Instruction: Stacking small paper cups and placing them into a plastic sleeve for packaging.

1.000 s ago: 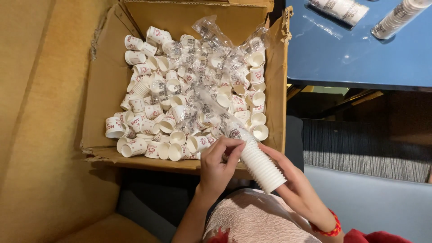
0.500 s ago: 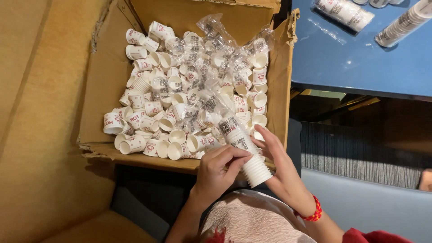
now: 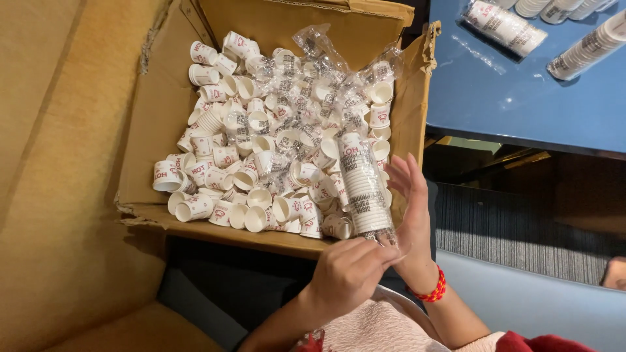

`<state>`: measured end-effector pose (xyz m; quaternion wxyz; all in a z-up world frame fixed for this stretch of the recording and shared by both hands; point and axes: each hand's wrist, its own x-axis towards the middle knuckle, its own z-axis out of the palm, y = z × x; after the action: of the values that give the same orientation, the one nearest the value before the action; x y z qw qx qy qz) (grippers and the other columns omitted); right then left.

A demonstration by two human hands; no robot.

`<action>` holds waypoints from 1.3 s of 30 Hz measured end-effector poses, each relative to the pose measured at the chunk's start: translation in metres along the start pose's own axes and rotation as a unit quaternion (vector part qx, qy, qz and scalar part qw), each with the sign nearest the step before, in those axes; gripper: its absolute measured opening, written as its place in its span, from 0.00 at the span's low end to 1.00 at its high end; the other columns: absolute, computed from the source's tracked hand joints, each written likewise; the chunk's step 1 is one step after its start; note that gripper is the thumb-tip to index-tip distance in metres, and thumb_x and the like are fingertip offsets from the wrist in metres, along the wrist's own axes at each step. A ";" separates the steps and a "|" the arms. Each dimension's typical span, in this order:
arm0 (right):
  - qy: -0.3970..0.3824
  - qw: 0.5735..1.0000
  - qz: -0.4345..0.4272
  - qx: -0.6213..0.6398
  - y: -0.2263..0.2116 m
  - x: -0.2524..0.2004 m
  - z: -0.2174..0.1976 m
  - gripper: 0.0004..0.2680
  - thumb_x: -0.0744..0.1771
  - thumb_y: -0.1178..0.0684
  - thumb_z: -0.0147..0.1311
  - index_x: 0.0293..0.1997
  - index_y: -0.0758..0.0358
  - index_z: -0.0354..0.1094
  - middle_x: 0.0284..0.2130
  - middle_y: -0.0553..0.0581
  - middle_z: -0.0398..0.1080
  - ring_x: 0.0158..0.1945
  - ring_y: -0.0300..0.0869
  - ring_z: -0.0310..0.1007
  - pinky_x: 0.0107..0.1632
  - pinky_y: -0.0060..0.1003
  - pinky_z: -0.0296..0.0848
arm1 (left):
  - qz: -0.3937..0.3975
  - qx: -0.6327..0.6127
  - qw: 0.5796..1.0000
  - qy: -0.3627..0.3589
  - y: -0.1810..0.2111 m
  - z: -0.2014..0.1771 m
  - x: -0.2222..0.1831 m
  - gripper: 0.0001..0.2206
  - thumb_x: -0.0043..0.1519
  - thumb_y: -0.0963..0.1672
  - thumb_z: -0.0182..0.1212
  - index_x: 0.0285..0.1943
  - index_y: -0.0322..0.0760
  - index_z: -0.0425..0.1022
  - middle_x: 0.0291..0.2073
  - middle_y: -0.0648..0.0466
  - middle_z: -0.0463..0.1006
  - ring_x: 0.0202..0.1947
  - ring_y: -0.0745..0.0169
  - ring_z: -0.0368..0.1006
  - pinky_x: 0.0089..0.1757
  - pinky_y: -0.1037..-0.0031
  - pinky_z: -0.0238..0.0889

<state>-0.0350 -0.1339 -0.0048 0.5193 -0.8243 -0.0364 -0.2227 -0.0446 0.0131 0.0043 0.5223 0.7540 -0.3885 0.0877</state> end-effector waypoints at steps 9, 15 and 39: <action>0.010 0.990 0.056 -0.125 -0.013 0.018 -0.011 0.23 0.62 0.61 0.61 0.65 0.64 0.63 0.51 0.61 0.69 0.48 0.43 0.72 0.45 0.35 0.73 | 0.071 0.039 0.996 -0.040 0.011 -0.003 -0.012 0.14 0.57 0.36 0.61 0.53 0.28 0.75 0.31 0.50 0.70 0.31 0.52 0.70 0.35 0.65 0.64; -0.014 0.992 0.098 -0.072 -0.006 0.008 -0.016 0.13 0.63 0.63 0.57 0.54 0.67 0.71 0.30 0.56 0.73 0.29 0.35 0.68 0.35 0.28 0.69 | 0.113 0.094 0.989 0.011 -0.017 0.004 -0.016 0.28 0.58 0.49 0.73 0.65 0.40 0.69 0.42 0.53 0.69 0.47 0.55 0.68 0.47 0.66 0.71; -0.097 0.978 -0.157 -0.092 -0.039 -0.034 0.005 0.18 0.63 0.65 0.56 0.60 0.71 0.66 0.60 0.65 0.66 0.66 0.57 0.66 0.71 0.58 0.52 | -0.034 0.047 0.998 0.038 -0.068 0.000 -0.039 0.36 0.66 0.58 0.53 0.76 0.36 0.48 0.67 0.36 0.68 0.64 0.32 0.69 0.63 0.49 0.63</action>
<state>-0.0753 -0.1060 0.0129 0.3936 -0.8703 -0.1950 -0.2228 -0.0248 0.0425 -0.0654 0.5036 0.7865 -0.3380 0.1166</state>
